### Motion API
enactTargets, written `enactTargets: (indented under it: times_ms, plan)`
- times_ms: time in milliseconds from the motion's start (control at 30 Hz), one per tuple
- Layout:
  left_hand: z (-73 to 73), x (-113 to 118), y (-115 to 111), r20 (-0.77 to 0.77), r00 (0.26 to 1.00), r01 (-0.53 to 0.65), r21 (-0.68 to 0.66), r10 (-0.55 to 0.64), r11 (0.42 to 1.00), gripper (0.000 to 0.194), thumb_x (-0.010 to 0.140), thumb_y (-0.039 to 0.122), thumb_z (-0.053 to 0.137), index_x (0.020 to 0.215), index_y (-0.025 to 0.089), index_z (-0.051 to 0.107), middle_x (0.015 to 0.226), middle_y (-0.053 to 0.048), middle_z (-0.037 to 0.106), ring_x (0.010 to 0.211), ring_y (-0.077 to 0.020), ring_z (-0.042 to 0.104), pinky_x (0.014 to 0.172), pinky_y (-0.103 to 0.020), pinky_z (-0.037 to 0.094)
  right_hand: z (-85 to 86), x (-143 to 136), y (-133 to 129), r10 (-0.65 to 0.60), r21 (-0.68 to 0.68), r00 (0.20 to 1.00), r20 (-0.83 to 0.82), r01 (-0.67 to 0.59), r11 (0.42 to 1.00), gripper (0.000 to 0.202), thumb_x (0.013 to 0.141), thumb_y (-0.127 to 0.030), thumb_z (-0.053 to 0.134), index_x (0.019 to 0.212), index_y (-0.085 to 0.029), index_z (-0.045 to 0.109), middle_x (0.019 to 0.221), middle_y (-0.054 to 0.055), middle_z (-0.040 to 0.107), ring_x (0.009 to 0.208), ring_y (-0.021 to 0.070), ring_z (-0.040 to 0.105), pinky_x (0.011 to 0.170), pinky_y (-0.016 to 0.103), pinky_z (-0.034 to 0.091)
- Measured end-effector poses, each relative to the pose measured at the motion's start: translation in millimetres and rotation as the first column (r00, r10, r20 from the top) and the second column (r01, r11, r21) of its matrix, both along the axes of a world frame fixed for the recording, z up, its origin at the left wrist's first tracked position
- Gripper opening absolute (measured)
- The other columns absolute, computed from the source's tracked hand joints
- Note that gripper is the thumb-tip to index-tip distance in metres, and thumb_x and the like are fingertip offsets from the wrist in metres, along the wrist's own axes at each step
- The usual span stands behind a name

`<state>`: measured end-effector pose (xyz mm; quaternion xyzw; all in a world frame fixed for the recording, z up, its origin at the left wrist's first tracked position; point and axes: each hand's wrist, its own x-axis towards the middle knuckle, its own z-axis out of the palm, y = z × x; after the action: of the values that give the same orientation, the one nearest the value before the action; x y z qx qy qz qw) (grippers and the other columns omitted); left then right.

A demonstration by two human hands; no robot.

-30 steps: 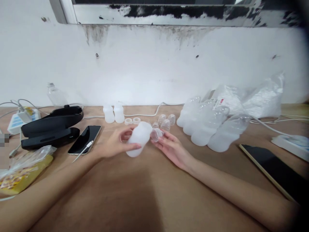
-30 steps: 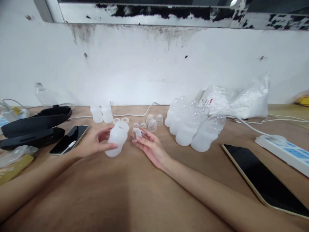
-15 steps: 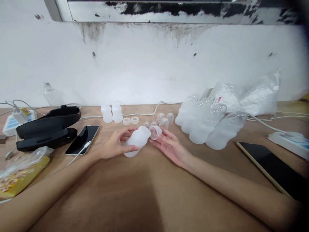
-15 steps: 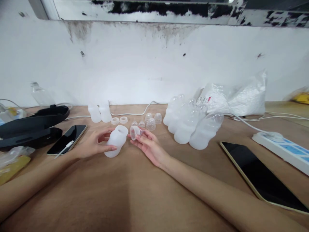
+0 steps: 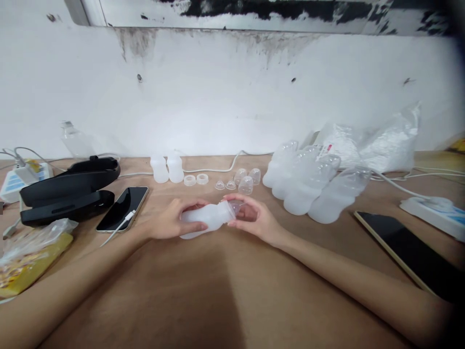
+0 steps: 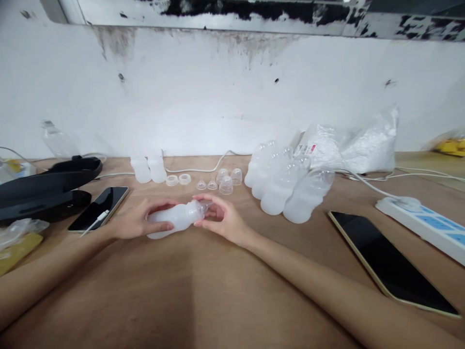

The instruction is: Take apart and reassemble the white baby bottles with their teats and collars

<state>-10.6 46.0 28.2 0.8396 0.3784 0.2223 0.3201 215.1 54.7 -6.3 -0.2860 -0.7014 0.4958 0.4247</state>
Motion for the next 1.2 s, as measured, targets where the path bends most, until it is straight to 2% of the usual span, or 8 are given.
enactTargets:
  times_ms: [300, 433, 600, 733, 833, 967, 1100, 1200]
  plan:
    - [-0.3, -4, 4, 0.134, 0.991, 0.032, -0.42, 0.027, 0.907, 0.038, 0.079, 0.042, 0.05, 0.113, 0.025, 0.054, 0.109, -0.003, 0.061, 0.092, -0.0217, 0.058, 0.072, -0.029, 0.047, 2.4, -1, -4, 0.006, 0.066, 1.0, 0.021, -0.007, 0.998, 0.041, 0.061, -0.018, 0.07, 0.098, -0.027, 0.055, 0.106, 0.003, 0.057, 0.097, 0.0202, 0.054, 0.081, 0.036, 0.045]
    - [5.1, 0, 0, -0.018, 0.999, -0.027, -0.019, 0.027, 0.999, 0.042, 0.073, 0.042, 0.057, 0.112, 0.026, 0.053, 0.109, -0.002, 0.06, 0.097, -0.0226, 0.055, 0.08, -0.034, 0.044, 3.1, -1, -4, -0.064, 0.089, 0.996, 0.065, 0.058, 0.994, 0.041, 0.061, -0.021, 0.07, 0.099, -0.027, 0.056, 0.106, 0.002, 0.057, 0.094, 0.0192, 0.054, 0.079, 0.034, 0.046]
    - [2.2, 7, -10, -0.233, 0.967, 0.048, 0.563, 0.103, 0.825, 0.042, 0.08, 0.038, 0.049, 0.118, 0.02, 0.048, 0.11, -0.009, 0.053, 0.098, -0.0227, 0.051, 0.084, -0.036, 0.04, 5.2, 0, -4, -0.086, 0.011, 0.991, 0.101, 0.085, 0.996, 0.04, 0.062, -0.023, 0.069, 0.1, -0.027, 0.058, 0.106, 0.001, 0.058, 0.085, 0.0169, 0.057, 0.074, 0.032, 0.048]
    - [2.4, 5, -7, -0.178, 0.977, -0.006, 0.542, 0.122, 0.84, 0.055, 0.076, 0.046, 0.052, 0.122, 0.018, 0.042, 0.118, -0.01, 0.049, 0.104, -0.0235, 0.048, 0.089, -0.037, 0.037, 4.8, 0, -3, -0.1, -0.022, 0.993, 0.055, 0.101, 0.995, 0.041, 0.059, -0.022, 0.071, 0.098, -0.026, 0.059, 0.103, 0.001, 0.059, 0.082, 0.0163, 0.059, 0.072, 0.031, 0.049]
    - [9.4, -3, 2, -0.119, 0.981, -0.113, 0.306, 0.156, 0.945, 0.05, 0.082, 0.049, 0.04, 0.122, 0.02, 0.04, 0.115, -0.007, 0.053, 0.1, -0.0223, 0.051, 0.086, -0.037, 0.04, 4.1, -1, -2, -0.117, -0.037, 0.993, 0.024, 0.118, 0.992, 0.041, 0.059, -0.021, 0.071, 0.098, -0.026, 0.06, 0.102, 0.001, 0.06, 0.08, 0.0163, 0.059, 0.071, 0.032, 0.049]
    - [16.4, -10, 9, -0.249, 0.96, -0.113, 0.088, 0.132, 0.99, 0.039, 0.083, 0.049, 0.038, 0.108, 0.026, 0.054, 0.098, -0.002, 0.062, 0.087, -0.0216, 0.056, 0.073, -0.033, 0.044, 4.5, -2, -4, -0.149, 0.001, 0.988, 0.049, 0.149, 0.989, 0.041, 0.058, -0.021, 0.072, 0.096, -0.027, 0.061, 0.102, 0.001, 0.06, 0.084, 0.0177, 0.059, 0.074, 0.033, 0.049]
    - [10.2, -6, 3, -0.179, 0.975, -0.073, 0.304, 0.132, 0.95, 0.038, 0.078, 0.046, 0.049, 0.107, 0.023, 0.052, 0.099, -0.004, 0.059, 0.088, -0.0209, 0.055, 0.073, -0.032, 0.045, 4.3, -1, -4, -0.18, -0.029, 0.982, 0.059, 0.181, 0.983, 0.038, 0.058, -0.024, 0.071, 0.095, -0.025, 0.061, 0.096, 0.002, 0.062, 0.08, 0.0178, 0.061, 0.072, 0.034, 0.05]
    - [0.2, -4, 0, -0.166, 0.981, 0.02, 0.603, 0.102, 0.797, 0.034, 0.079, 0.036, 0.051, 0.109, 0.02, 0.05, 0.111, -0.01, 0.049, 0.101, -0.0231, 0.048, 0.084, -0.037, 0.041, 3.7, 0, -3, -0.119, -0.127, 0.993, 0.008, 0.119, 0.985, 0.03, 0.064, -0.027, 0.067, 0.093, -0.022, 0.059, 0.08, 0.002, 0.065, 0.068, 0.0169, 0.064, 0.068, 0.034, 0.051]
